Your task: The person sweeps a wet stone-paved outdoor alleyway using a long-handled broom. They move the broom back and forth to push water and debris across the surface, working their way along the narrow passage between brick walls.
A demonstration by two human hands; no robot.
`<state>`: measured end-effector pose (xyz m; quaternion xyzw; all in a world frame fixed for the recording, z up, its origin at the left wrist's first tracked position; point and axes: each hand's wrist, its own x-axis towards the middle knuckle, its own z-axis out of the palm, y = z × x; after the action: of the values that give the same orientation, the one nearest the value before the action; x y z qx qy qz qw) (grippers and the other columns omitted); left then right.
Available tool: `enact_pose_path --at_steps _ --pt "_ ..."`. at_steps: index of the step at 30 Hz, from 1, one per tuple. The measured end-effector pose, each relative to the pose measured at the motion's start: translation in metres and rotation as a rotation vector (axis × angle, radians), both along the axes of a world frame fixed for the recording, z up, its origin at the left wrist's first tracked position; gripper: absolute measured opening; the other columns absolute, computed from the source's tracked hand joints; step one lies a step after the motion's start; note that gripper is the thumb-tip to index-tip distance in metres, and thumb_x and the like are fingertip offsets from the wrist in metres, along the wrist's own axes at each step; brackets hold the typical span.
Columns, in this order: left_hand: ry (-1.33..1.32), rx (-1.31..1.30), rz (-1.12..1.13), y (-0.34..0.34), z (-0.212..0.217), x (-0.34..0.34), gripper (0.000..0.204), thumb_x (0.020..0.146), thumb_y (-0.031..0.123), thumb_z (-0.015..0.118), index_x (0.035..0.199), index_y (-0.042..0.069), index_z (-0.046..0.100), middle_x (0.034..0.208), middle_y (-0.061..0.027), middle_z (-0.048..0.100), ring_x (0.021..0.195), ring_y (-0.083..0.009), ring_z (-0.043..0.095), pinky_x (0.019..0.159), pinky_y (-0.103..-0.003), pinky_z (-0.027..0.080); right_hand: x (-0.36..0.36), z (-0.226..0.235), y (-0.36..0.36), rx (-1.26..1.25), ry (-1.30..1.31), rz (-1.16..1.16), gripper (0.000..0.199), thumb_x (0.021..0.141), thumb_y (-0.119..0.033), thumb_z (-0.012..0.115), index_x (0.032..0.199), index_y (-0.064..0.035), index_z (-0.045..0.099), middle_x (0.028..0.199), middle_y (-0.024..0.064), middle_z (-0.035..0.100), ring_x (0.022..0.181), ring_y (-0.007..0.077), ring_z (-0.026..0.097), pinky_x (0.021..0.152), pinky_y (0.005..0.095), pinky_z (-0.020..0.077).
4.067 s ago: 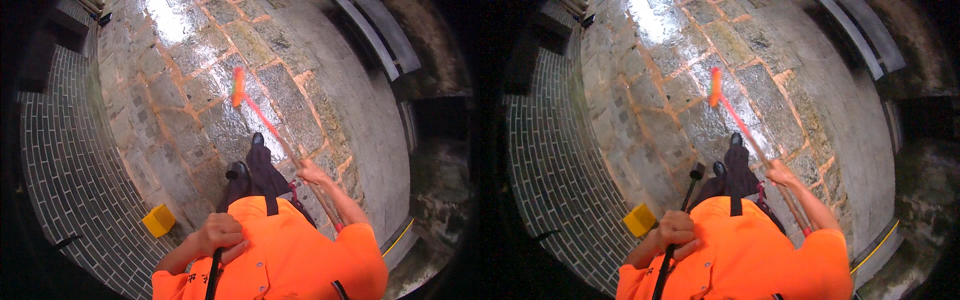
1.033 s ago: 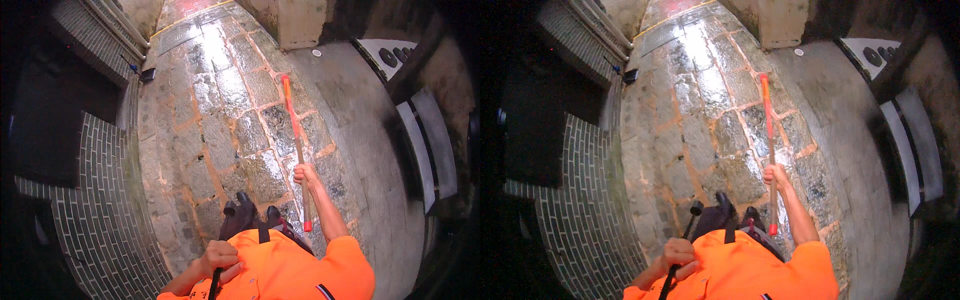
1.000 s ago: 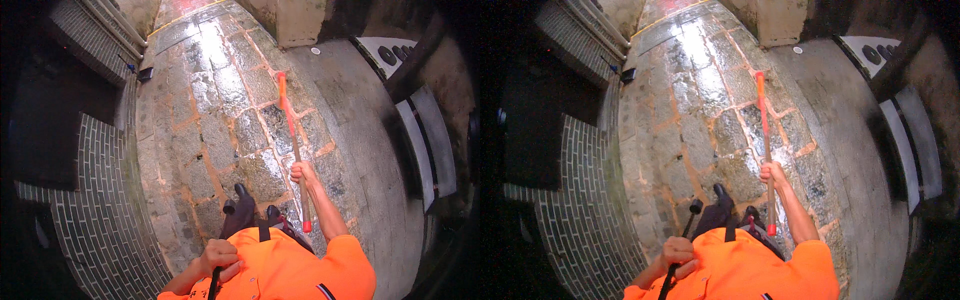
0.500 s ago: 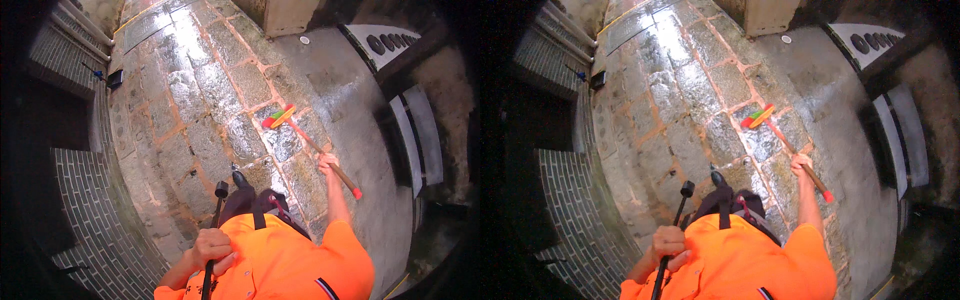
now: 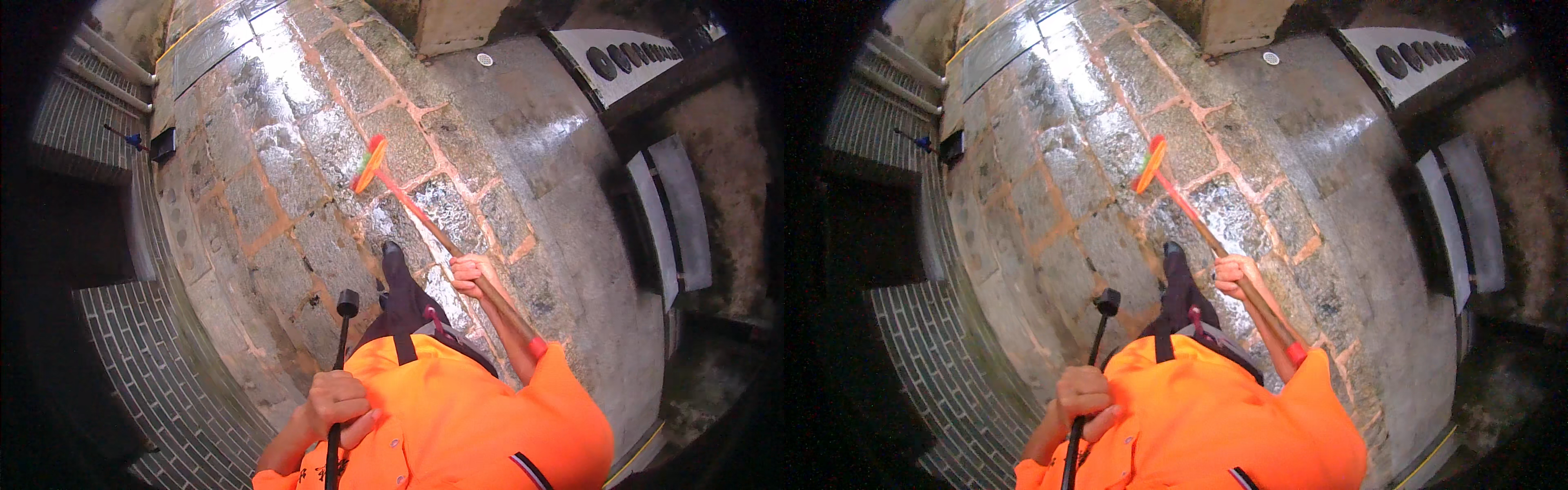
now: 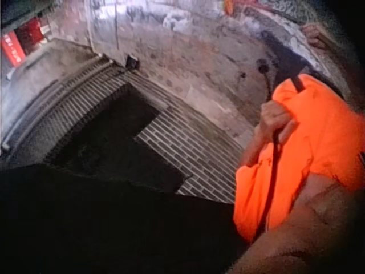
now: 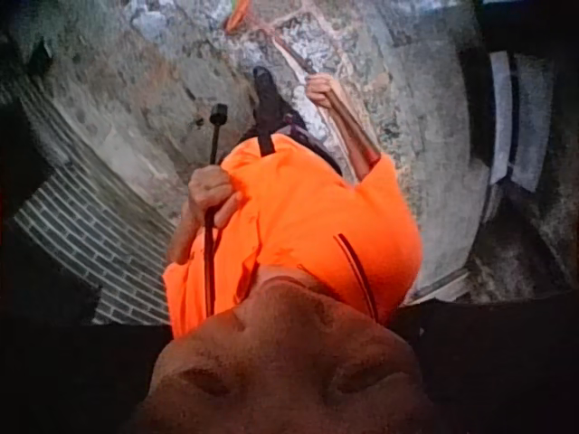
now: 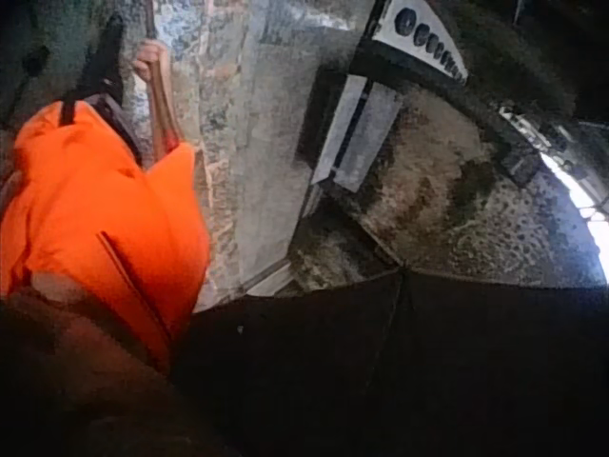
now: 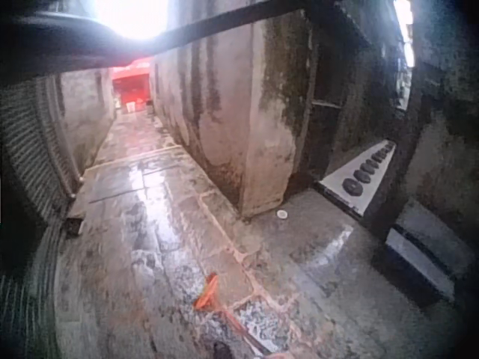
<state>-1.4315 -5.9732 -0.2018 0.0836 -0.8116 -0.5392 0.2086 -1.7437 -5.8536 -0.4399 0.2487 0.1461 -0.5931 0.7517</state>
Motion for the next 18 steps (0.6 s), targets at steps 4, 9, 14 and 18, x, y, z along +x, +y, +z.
enact_pose_path --at_steps 4,9,14,18 --pt "-0.035 0.012 0.015 -0.047 0.020 -0.025 0.018 0.056 0.005 0.061 0.045 0.006 0.047 0.042 -0.0031 0.038 0.036 -0.0183 0.041 0.038 -0.029 0.028 -0.055 -0.053 0.028 -0.114 -0.088 -0.147 0.016 0.085 -0.011 0.041 0.069 -0.0119 0.042 0.048 -0.0112 0.040 0.037 0.0010 0.042 0.035 0.0227 0.0270" --pt "-0.012 0.037 0.013 -0.091 0.016 -0.054 0.019 0.056 0.005 0.062 0.045 0.006 0.047 0.043 -0.0032 0.038 0.037 -0.0178 0.041 0.038 -0.029 0.028 -0.137 -0.047 0.087 0.374 0.594 -0.214 0.024 0.082 -0.014 0.044 0.059 -0.0148 0.039 0.044 -0.0074 0.034 0.032 0.0063 0.029 0.032 0.0245 0.0244" --pt "-0.008 0.040 -0.072 -0.120 0.000 -0.087 0.019 0.055 0.004 0.062 0.044 0.006 0.046 0.042 -0.0025 0.037 0.037 -0.0175 0.041 0.038 -0.030 0.027 -0.108 0.004 0.009 0.578 0.794 0.212 0.026 0.076 -0.011 0.048 0.055 -0.0171 0.034 0.044 -0.0065 0.030 0.033 0.0076 0.030 0.033 0.0266 0.0232" --pt "0.026 0.012 -0.176 -0.143 0.005 -0.127 0.021 0.055 0.004 0.062 0.044 0.007 0.044 0.042 -0.0019 0.037 0.037 -0.0175 0.041 0.037 -0.029 0.028 -0.085 0.045 -0.014 0.456 0.455 0.206 0.024 0.078 -0.010 0.049 0.060 -0.0161 0.035 0.045 -0.0076 0.030 0.033 0.0062 0.029 0.033 0.0256 0.0236"
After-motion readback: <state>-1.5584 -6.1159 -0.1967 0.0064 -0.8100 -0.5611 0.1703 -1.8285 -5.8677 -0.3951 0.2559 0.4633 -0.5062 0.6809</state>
